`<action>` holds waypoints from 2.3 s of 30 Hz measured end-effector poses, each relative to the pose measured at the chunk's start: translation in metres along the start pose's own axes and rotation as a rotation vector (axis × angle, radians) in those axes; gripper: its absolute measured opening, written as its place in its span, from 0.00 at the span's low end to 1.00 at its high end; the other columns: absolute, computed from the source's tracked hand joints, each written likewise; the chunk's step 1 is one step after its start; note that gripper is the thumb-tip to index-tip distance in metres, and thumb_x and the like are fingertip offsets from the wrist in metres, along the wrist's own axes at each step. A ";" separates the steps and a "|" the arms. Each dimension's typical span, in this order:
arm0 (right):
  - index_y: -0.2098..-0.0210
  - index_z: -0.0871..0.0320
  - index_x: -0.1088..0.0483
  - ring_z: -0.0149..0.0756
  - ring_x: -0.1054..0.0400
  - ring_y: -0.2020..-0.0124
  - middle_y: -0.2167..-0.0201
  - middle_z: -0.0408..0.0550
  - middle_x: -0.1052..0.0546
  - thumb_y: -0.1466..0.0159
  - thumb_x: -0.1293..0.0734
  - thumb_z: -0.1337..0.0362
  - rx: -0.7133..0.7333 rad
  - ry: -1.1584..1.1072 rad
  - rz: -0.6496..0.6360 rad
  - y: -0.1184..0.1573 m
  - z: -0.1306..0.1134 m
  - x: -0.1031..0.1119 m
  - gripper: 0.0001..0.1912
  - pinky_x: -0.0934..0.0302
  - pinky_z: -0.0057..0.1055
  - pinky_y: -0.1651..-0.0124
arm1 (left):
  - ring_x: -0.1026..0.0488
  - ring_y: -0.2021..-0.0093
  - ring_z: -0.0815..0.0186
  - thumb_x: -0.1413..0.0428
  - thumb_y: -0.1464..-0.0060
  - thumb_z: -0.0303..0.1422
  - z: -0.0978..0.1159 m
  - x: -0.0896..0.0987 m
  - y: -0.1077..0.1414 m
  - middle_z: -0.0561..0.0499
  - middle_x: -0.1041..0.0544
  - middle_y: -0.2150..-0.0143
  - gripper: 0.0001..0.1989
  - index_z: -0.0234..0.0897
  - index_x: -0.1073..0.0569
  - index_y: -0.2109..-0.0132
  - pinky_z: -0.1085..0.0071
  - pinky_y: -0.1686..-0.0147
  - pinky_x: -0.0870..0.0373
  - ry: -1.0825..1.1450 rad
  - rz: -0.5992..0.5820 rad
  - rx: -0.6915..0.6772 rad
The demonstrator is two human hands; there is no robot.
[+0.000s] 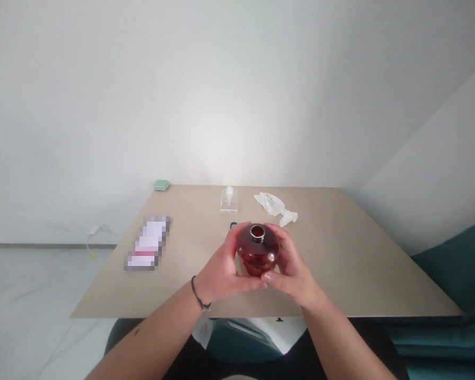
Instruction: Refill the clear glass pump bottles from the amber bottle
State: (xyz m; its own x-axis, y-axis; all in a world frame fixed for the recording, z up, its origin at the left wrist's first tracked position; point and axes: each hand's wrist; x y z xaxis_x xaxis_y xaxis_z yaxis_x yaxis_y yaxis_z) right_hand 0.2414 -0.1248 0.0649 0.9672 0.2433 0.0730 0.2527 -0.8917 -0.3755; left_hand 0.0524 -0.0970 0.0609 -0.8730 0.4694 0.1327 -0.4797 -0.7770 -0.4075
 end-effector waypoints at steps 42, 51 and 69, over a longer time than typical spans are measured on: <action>0.53 0.59 0.25 0.45 0.32 0.55 0.56 0.56 0.28 0.40 0.37 0.66 -0.322 1.192 0.440 -0.063 0.105 0.126 0.17 0.39 0.40 0.48 | 0.28 0.43 0.54 0.31 0.57 0.36 -0.101 0.113 -0.029 0.38 0.31 0.39 0.50 0.41 0.51 0.33 0.50 0.38 0.36 -0.397 0.521 0.281; 0.56 0.59 0.25 0.45 0.33 0.55 0.55 0.56 0.30 0.40 0.36 0.64 -0.005 0.968 0.587 -0.070 0.059 0.091 0.15 0.36 0.42 0.48 | 0.36 0.38 0.47 0.34 0.54 0.46 -0.047 0.078 -0.017 0.39 0.33 0.41 0.39 0.39 0.39 0.39 0.47 0.37 0.41 -0.689 0.370 -0.269; 0.53 0.50 0.26 0.43 0.32 0.51 0.52 0.52 0.28 0.35 0.34 0.58 0.305 0.546 -0.197 -0.070 0.058 0.020 0.12 0.35 0.43 0.48 | 0.32 0.41 0.50 0.30 0.59 0.36 -0.076 0.034 -0.032 0.39 0.34 0.40 0.56 0.42 0.57 0.31 0.48 0.40 0.37 -0.204 -0.032 0.133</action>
State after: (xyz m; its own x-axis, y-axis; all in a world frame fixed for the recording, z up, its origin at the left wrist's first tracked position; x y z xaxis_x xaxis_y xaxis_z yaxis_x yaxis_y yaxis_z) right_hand 0.2421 -0.0354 0.0389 0.7981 0.0912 0.5956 0.4856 -0.6826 -0.5461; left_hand 0.0451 -0.0241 0.0099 -0.8504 0.4107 0.3288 -0.5031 -0.8177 -0.2797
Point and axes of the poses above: each hand's wrist, its own y-axis away from the middle knuckle, its own x-axis out of the back of the hand, z = x × y
